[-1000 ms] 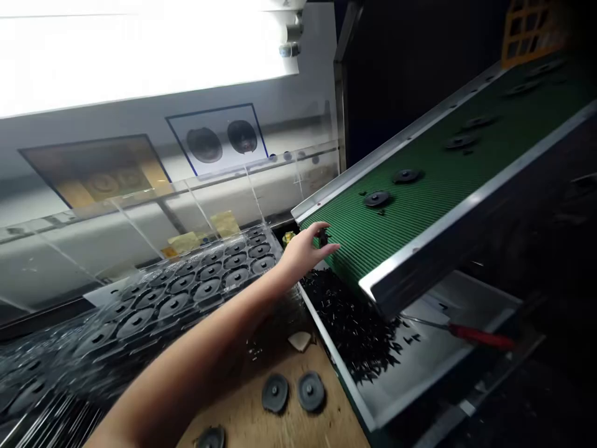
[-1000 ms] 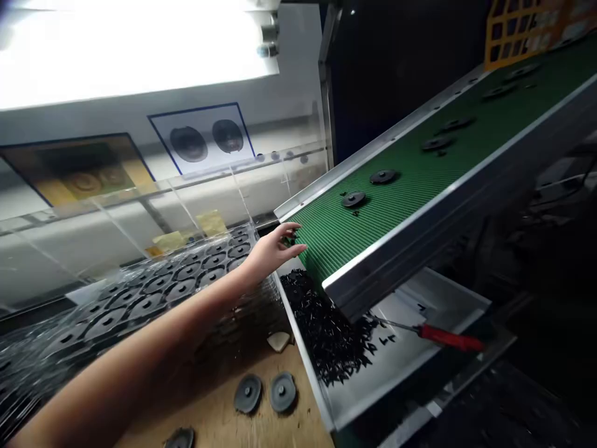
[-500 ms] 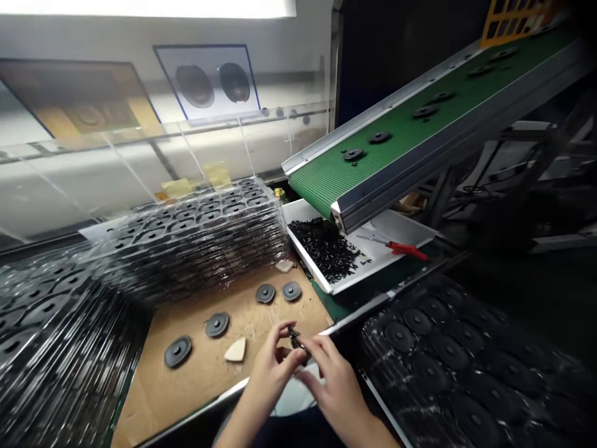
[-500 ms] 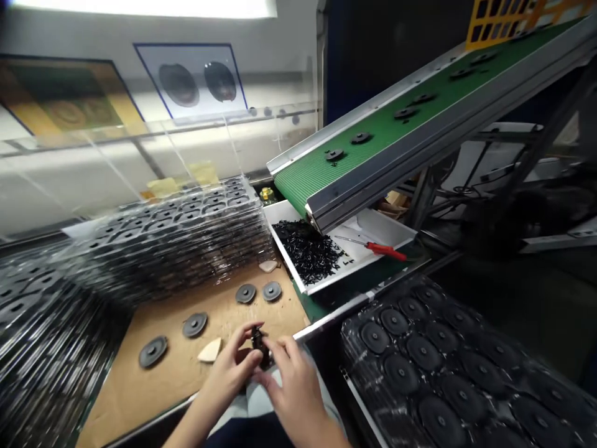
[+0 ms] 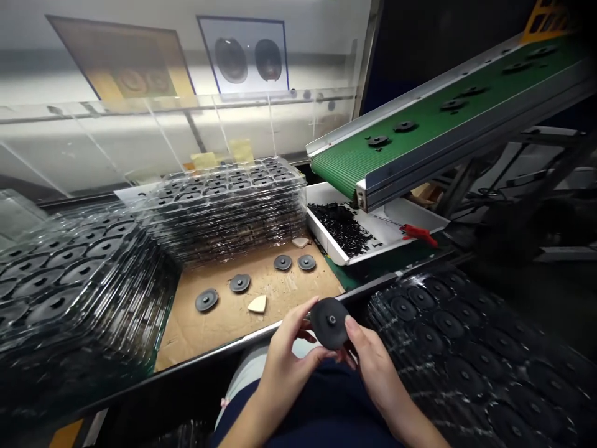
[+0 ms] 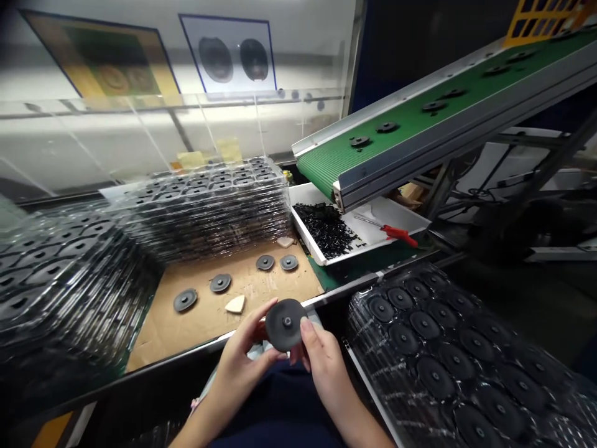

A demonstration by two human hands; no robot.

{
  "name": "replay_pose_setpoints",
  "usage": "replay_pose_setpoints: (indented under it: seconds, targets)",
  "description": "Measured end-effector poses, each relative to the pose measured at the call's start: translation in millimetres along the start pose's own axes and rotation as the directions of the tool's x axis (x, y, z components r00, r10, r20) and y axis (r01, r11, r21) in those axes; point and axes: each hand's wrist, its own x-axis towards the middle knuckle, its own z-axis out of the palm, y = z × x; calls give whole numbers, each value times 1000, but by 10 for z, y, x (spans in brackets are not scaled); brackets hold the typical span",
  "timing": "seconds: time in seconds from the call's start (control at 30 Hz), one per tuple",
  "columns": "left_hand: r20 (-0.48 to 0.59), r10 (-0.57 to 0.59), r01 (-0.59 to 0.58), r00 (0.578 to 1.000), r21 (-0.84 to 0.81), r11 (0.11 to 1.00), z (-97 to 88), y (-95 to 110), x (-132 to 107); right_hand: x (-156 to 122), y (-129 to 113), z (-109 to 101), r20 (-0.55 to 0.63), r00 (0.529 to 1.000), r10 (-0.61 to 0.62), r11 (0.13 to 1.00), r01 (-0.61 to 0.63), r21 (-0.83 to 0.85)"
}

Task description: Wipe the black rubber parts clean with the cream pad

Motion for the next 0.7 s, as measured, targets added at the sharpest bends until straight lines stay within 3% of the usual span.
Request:
replay_pose_setpoints:
  seconds: [0.23, 0.47, 0.57, 0.7]
  targets:
    - [-47, 25, -23, 999, 45, 999, -91, -92, 34, 71, -42, 10, 15, 1000, -16, 996, 17, -82]
    - [22, -244, 244, 970, -17, 970, -134, -339, 146, 320, 124, -13, -1, 991, 133, 983, -132, -124]
    - [-15, -407, 400, 914, -148, 904, -158, -462, 166, 447, 279, -294, -132, 970, 203, 964, -222, -145]
    - [-123, -636, 580, 762, -307, 754, -267, -528, 266, 648, 467, -1050, -425, 883, 197, 928, -308, -209]
